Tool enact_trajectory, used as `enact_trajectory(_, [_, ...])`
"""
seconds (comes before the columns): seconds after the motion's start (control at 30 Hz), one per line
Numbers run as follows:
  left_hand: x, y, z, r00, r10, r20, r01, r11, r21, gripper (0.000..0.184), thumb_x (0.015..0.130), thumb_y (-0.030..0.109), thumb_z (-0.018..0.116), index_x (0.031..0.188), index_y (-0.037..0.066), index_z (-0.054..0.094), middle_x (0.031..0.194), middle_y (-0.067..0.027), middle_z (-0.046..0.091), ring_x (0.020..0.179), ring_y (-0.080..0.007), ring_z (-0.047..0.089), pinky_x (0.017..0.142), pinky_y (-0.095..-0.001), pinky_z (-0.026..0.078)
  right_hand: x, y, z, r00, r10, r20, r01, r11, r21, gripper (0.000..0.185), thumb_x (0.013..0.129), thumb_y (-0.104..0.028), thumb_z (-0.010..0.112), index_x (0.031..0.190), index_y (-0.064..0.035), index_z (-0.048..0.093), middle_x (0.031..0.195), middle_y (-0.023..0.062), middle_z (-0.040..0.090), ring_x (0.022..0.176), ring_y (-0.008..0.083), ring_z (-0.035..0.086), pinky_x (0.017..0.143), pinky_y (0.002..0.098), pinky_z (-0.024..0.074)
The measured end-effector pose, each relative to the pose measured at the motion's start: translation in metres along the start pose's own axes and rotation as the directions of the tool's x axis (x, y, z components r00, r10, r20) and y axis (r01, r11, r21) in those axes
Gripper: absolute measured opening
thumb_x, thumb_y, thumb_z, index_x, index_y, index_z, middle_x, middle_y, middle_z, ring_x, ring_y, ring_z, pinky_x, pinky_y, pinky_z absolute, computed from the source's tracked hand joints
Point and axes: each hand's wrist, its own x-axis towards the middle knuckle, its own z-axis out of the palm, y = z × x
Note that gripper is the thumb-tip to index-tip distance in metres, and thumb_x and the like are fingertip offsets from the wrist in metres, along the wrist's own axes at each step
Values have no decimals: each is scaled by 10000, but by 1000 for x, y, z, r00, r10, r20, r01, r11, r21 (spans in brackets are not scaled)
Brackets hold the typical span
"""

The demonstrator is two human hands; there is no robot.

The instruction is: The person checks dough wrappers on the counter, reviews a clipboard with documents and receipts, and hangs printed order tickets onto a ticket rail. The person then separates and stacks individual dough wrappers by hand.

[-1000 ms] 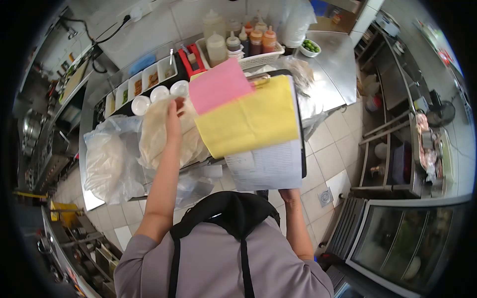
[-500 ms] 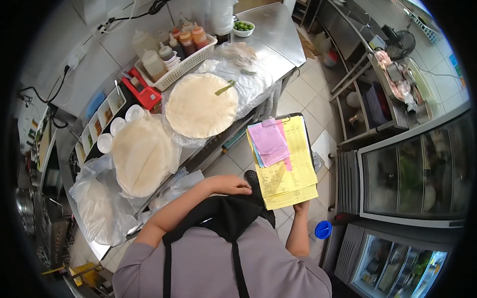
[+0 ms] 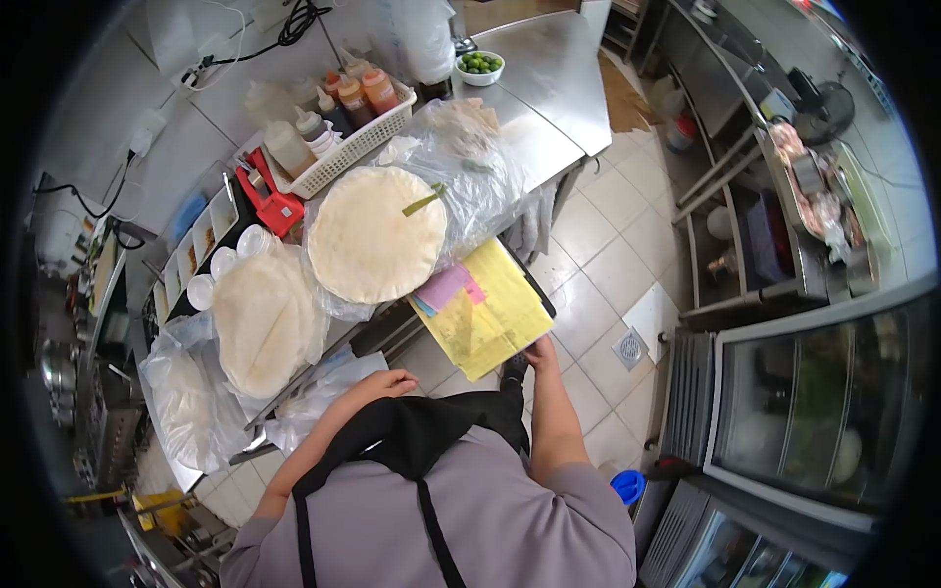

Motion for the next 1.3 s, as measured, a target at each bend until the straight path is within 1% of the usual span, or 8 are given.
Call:
enact_trajectory(0.3, [44, 55, 9, 983, -98, -154, 86, 993, -81, 390, 885, 386, 499, 1060, 49, 587, 934, -147, 636, 892, -241, 607, 780, -332, 453, 173, -23, 167, 962, 228, 148, -245, 964, 104, 299, 876, -287, 542, 1100, -88, 529, 883, 52, 617, 749, 191, 603, 609, 308, 515])
enact_trajectory(0.57, [75, 89, 26, 955, -125, -268, 100, 989, -105, 347, 890, 329, 506, 1061, 35, 575, 957, -137, 639, 886, -232, 610, 773, -319, 460, 180, -74, 59, 944, 289, 159, -53, 608, -792, 240, 832, -261, 579, 724, -47, 574, 653, 79, 571, 543, 201, 572, 465, 319, 467])
enact_trajectory(0.63, [86, 58, 36, 955, -55, -291, 12, 989, -148, 327, 880, 296, 518, 1076, 39, 565, 978, -126, 640, 911, -228, 611, 796, -311, 452, 197, -98, -29, 866, 488, -108, -359, 457, -814, 191, 822, -215, 576, 761, -34, 580, 654, 126, 587, 555, 265, 587, 535, 402, 504])
enact_trajectory(0.77, [68, 103, 15, 949, 4, -316, -16, 999, -36, 319, 877, 284, 521, 1075, 40, 574, 989, -133, 637, 913, -237, 616, 789, -310, 464, 251, -234, -47, 897, -268, -350, -173, 515, -839, 103, 763, -155, 567, 789, -57, 584, 673, 114, 582, 599, 239, 571, 531, 390, 480])
enact_trajectory(0.9, [59, 148, -10, 958, 0, -287, 12, 999, 42, 340, 902, 271, 490, 1148, 43, 544, 1037, -109, 628, 946, -211, 603, 816, -293, 456, 244, -395, 179, 549, -819, 168, 592, 239, -769, 163, 832, -201, 573, 788, -47, 542, 615, 20, 512, 517, 99, 475, 445, 222, 377])
enact_trajectory(1.0, [59, 187, -37, 954, 116, -275, -94, 991, 93, 369, 902, 302, 497, 1147, 29, 538, 1045, -113, 622, 952, -226, 598, 825, -295, 451, 132, -433, 406, 365, -771, 522, 920, 210, -332, 194, 863, -204, 576, 918, -19, 587, 676, -14, 514, 598, 51, 453, 523, 188, 352])
enact_trajectory(1.17, [65, 224, -75, 904, 248, -348, -232, 969, 88, 366, 904, 277, 505, 1145, 3, 536, 1089, -121, 603, 1010, -212, 575, 874, -295, 426, 47, -428, 613, -322, -546, 774, 711, -679, -184, 164, 810, -228, 593, 807, -76, 655, 837, 84, 611, 846, 278, 539, 728, 369, 428])
enact_trajectory(1.3, [65, 225, -95, 865, 291, -410, -290, 955, 66, 342, 900, 234, 519, 1146, -2, 538, 1099, -117, 601, 1028, -209, 567, 893, -297, 417, 70, -423, 684, -341, -468, 815, 416, -853, -316, 308, 807, -385, 562, 818, -105, 692, 914, 77, 607, 1009, 295, 482, 827, 451, 361])
